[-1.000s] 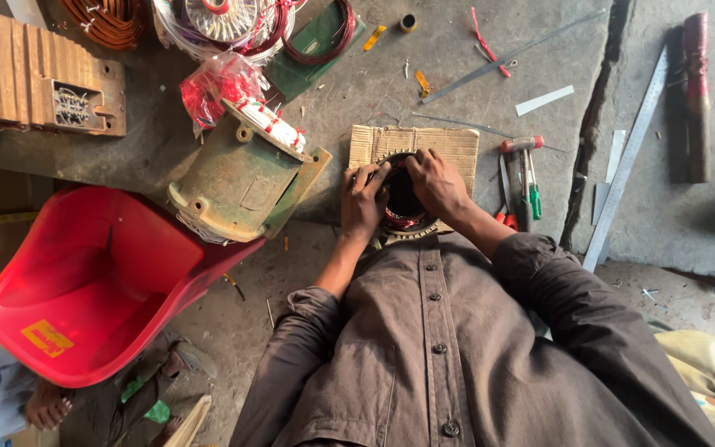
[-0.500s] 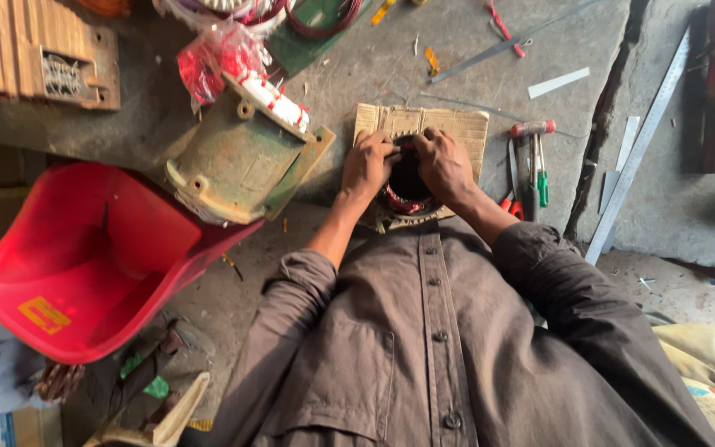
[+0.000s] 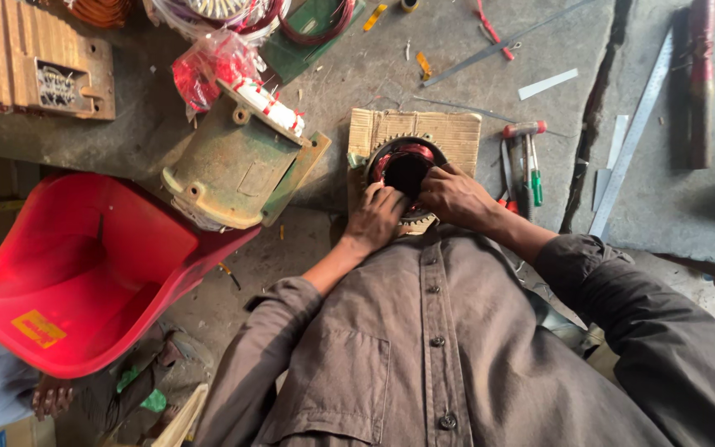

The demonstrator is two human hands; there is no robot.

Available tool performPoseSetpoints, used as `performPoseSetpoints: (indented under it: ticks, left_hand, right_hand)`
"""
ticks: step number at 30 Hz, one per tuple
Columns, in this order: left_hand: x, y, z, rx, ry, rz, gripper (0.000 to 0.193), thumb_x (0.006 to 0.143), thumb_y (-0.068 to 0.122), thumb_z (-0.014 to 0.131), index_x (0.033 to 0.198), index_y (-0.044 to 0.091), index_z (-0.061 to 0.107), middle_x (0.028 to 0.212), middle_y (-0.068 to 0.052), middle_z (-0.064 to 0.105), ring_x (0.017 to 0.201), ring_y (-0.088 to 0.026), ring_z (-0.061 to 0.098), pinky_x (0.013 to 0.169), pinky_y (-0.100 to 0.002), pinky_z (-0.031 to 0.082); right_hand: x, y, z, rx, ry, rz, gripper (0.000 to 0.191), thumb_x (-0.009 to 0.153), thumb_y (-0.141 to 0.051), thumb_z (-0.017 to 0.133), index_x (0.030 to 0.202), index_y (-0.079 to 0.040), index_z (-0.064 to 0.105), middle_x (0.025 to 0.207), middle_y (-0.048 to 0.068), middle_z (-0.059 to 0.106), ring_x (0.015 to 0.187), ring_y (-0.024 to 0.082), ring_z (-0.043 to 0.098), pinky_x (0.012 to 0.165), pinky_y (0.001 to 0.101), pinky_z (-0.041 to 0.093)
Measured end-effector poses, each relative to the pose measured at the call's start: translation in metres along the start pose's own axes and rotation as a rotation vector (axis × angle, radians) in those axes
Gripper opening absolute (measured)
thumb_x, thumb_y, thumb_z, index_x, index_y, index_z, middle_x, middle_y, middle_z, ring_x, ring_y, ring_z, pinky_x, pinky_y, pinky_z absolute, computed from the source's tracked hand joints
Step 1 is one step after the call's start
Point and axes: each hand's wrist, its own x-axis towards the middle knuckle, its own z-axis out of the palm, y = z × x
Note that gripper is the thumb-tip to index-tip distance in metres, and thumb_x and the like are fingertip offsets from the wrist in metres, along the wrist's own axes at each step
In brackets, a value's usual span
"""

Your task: The person winds copper wire into the slots of a motor stator, using both hands to press and arrange the coils. They cut a strip of insulating tape with scissors and insert it into the stator slots to separate the windings.

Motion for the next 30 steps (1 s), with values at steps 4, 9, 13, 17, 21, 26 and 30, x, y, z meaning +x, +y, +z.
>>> performPoseSetpoints:
  ticks: [4, 9, 13, 17, 21, 26, 30]
  left_hand:
    - [0.003, 0.008, 0.011, -0.002, 0.004, -0.101, 0.046, 0.084, 0.03, 0.074, 0.121, 0.003, 0.069, 0.122, -0.007, 0.064, 0.125, -0.025, 0.055, 0.109, -0.047, 0.037]
    - [0.005, 0.02, 0.002, -0.013, -0.02, -0.183, 0.049, 0.081, 0.032, 0.075, 0.119, 0.002, 0.069, 0.122, -0.007, 0.063, 0.122, -0.025, 0.054, 0.103, -0.051, 0.037]
    - [0.011, 0.015, -0.001, -0.055, -0.085, -0.184, 0.051, 0.078, 0.033, 0.072, 0.117, 0.0, 0.069, 0.119, -0.009, 0.063, 0.119, -0.025, 0.054, 0.098, -0.052, 0.036]
    - [0.012, 0.005, 0.005, 0.1, -0.043, -0.036, 0.025, 0.092, 0.014, 0.06, 0.113, 0.006, 0.07, 0.129, -0.006, 0.064, 0.123, -0.021, 0.055, 0.104, -0.046, 0.039]
    - [0.006, 0.006, 0.012, 0.115, 0.016, -0.03, 0.03, 0.089, 0.017, 0.058, 0.113, 0.003, 0.07, 0.124, -0.006, 0.064, 0.118, -0.022, 0.057, 0.1, -0.044, 0.04]
    - [0.007, 0.028, 0.017, 0.219, 0.058, -0.137, 0.033, 0.092, 0.017, 0.055, 0.119, 0.006, 0.069, 0.116, -0.004, 0.064, 0.111, -0.018, 0.057, 0.095, -0.046, 0.039]
    - [0.021, 0.039, 0.014, 0.254, 0.009, -0.202, 0.031, 0.084, 0.027, 0.069, 0.11, 0.011, 0.065, 0.111, -0.002, 0.063, 0.11, -0.019, 0.057, 0.097, -0.046, 0.038]
  right_hand:
    - [-0.001, -0.009, 0.015, -0.113, -0.032, 0.091, 0.013, 0.082, -0.014, 0.064, 0.092, -0.008, 0.07, 0.1, 0.007, 0.067, 0.105, 0.023, 0.06, 0.099, 0.0408, 0.044]
    - [-0.006, -0.016, 0.021, -0.16, -0.015, 0.112, 0.012, 0.082, -0.015, 0.062, 0.09, -0.009, 0.068, 0.097, 0.007, 0.065, 0.104, 0.023, 0.06, 0.099, 0.0407, 0.043]
    - [-0.003, -0.01, 0.022, -0.146, -0.051, 0.102, 0.01, 0.083, -0.016, 0.062, 0.088, -0.01, 0.068, 0.095, 0.006, 0.064, 0.102, 0.023, 0.061, 0.097, 0.0397, 0.043]
    - [0.001, -0.002, 0.023, -0.174, -0.139, 0.055, 0.011, 0.087, -0.018, 0.062, 0.091, -0.009, 0.067, 0.093, 0.006, 0.063, 0.099, 0.023, 0.061, 0.093, 0.0373, 0.043]
    - [-0.001, -0.001, 0.019, -0.1, -0.118, 0.098, 0.012, 0.085, -0.018, 0.063, 0.093, -0.012, 0.069, 0.098, 0.004, 0.066, 0.105, 0.021, 0.062, 0.098, 0.0405, 0.042]
    - [-0.02, -0.018, 0.022, 0.071, 0.324, 0.188, 0.036, 0.083, -0.023, 0.075, 0.117, -0.013, 0.071, 0.125, 0.007, 0.066, 0.125, 0.026, 0.058, 0.103, 0.0455, 0.038]
    - [-0.048, -0.011, 0.053, -0.009, 0.605, 0.57, 0.063, 0.068, -0.035, 0.09, 0.121, -0.009, 0.069, 0.128, 0.016, 0.06, 0.12, 0.036, 0.052, 0.098, 0.0493, 0.036]
